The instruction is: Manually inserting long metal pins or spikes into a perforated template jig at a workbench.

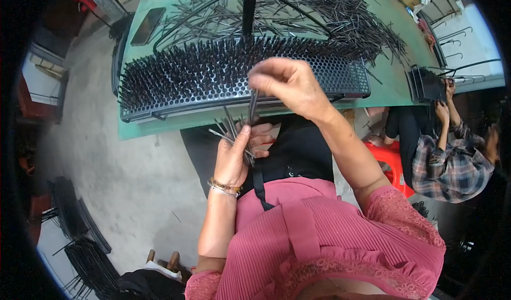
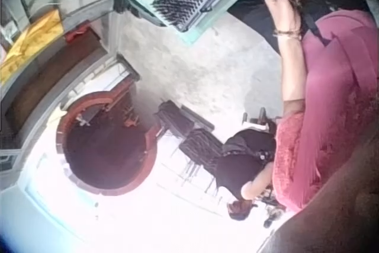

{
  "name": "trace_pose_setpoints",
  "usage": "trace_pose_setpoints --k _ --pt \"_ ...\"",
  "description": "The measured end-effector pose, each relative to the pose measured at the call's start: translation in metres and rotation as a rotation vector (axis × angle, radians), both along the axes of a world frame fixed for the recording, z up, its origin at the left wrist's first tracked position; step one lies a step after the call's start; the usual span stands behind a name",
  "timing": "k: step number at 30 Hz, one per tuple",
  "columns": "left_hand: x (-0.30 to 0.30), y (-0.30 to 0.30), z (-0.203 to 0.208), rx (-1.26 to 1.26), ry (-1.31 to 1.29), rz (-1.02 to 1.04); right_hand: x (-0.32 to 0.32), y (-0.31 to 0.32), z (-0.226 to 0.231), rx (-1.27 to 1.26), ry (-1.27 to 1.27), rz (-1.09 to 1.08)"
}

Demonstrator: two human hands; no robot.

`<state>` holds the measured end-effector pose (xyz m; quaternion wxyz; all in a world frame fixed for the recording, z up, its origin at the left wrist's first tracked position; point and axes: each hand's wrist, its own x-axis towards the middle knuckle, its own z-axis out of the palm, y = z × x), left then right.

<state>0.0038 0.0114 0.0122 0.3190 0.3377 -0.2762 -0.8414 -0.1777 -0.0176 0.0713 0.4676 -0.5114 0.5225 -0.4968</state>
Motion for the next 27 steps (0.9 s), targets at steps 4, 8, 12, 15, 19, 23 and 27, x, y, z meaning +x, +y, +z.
trace_pose_setpoints --k 4,8,12,15,19,23,27 --pt "-0.008 -0.001 -0.002 -0.046 -0.016 -0.059 -0.001 -0.017 -0.008 -0.28 0.162 -0.191" --pt "-0.012 0.001 -0.005 -0.03 -0.034 -0.078 -0.002 -0.027 -0.021 -0.395 0.294 -0.193" --pt "-0.01 0.004 -0.011 -0.012 -0.056 -0.084 -0.003 -0.027 -0.021 -0.446 0.317 -0.208" --pt "-0.01 0.007 -0.015 0.001 -0.054 -0.087 0.001 -0.025 -0.027 -0.42 0.243 -0.267" --pt "-0.01 0.007 -0.014 0.049 -0.003 -0.087 0.006 -0.022 -0.033 -0.402 0.255 -0.35" --pt "-0.01 0.006 -0.015 0.064 0.038 -0.085 0.005 -0.021 -0.034 -0.478 0.327 -0.369" --pt "-0.005 0.007 -0.021 0.039 0.007 -0.121 0.007 -0.019 -0.037 -0.53 0.446 -0.309"
